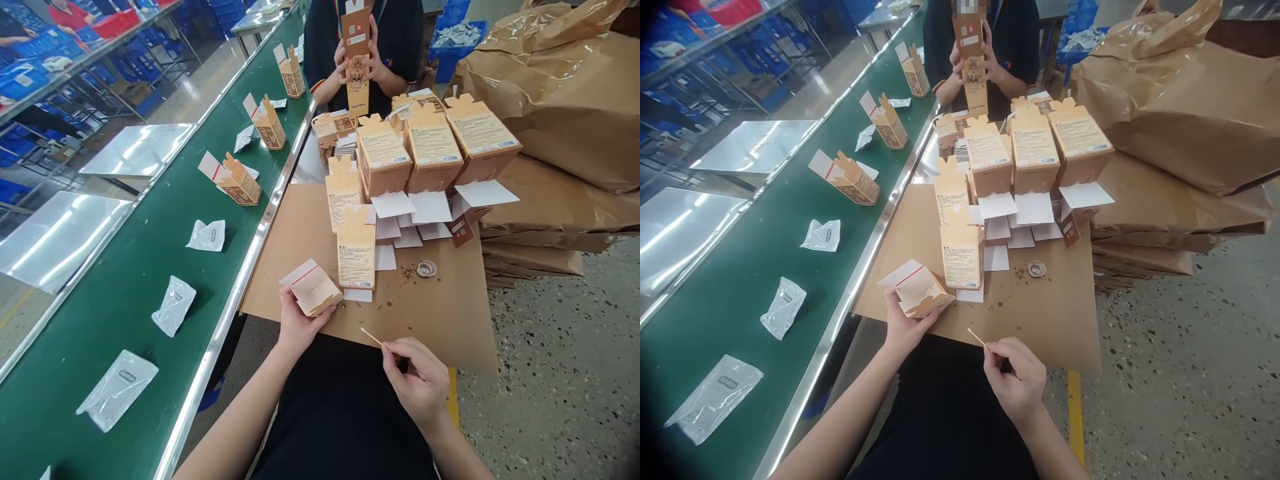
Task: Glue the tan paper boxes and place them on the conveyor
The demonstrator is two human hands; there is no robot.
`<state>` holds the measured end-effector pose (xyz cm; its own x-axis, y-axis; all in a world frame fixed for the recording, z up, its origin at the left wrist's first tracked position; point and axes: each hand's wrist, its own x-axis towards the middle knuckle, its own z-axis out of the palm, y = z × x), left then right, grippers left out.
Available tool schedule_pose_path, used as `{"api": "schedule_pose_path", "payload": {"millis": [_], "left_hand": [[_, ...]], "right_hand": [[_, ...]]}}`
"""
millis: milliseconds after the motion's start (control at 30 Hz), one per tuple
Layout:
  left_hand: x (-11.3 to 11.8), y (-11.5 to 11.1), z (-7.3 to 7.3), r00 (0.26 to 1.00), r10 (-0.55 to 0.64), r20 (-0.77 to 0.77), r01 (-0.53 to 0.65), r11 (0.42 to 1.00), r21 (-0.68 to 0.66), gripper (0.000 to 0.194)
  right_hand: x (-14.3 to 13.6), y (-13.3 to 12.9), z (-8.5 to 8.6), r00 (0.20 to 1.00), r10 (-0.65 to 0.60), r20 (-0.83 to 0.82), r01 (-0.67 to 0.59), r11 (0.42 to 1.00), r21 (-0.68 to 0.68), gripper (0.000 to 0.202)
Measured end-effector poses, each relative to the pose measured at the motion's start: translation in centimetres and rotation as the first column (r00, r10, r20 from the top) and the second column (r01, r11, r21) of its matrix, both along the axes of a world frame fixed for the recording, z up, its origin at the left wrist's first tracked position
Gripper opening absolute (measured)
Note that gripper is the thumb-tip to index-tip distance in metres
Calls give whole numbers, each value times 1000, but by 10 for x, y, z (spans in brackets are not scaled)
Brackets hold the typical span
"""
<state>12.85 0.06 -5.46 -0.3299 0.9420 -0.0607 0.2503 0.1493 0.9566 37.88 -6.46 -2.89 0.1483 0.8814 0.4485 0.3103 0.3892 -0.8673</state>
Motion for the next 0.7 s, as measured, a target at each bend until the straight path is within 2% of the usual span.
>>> {"api": "schedule_pose_path", "payload": {"millis": [300, 567, 633, 700], "left_hand": [[-9, -5, 0, 993, 0, -117, 5, 999, 44, 83], [-8, -11, -27, 984, 28, -173, -5, 991, 130, 79], [-14, -8, -28, 979, 59, -193, -36, 992, 118, 83], [-31, -2, -25, 958, 157, -241, -134, 985, 109, 89]], "right_hand": [[2, -2, -4, 1000, -3, -4, 4, 999, 32, 23], [0, -1, -3, 1000, -21, -11, 21, 999, 38, 26], [0, -1, -2, 1000, -20, -9, 20, 999, 43, 26], [1, -1, -1, 1000, -17, -4, 17, 999, 45, 25]]}}
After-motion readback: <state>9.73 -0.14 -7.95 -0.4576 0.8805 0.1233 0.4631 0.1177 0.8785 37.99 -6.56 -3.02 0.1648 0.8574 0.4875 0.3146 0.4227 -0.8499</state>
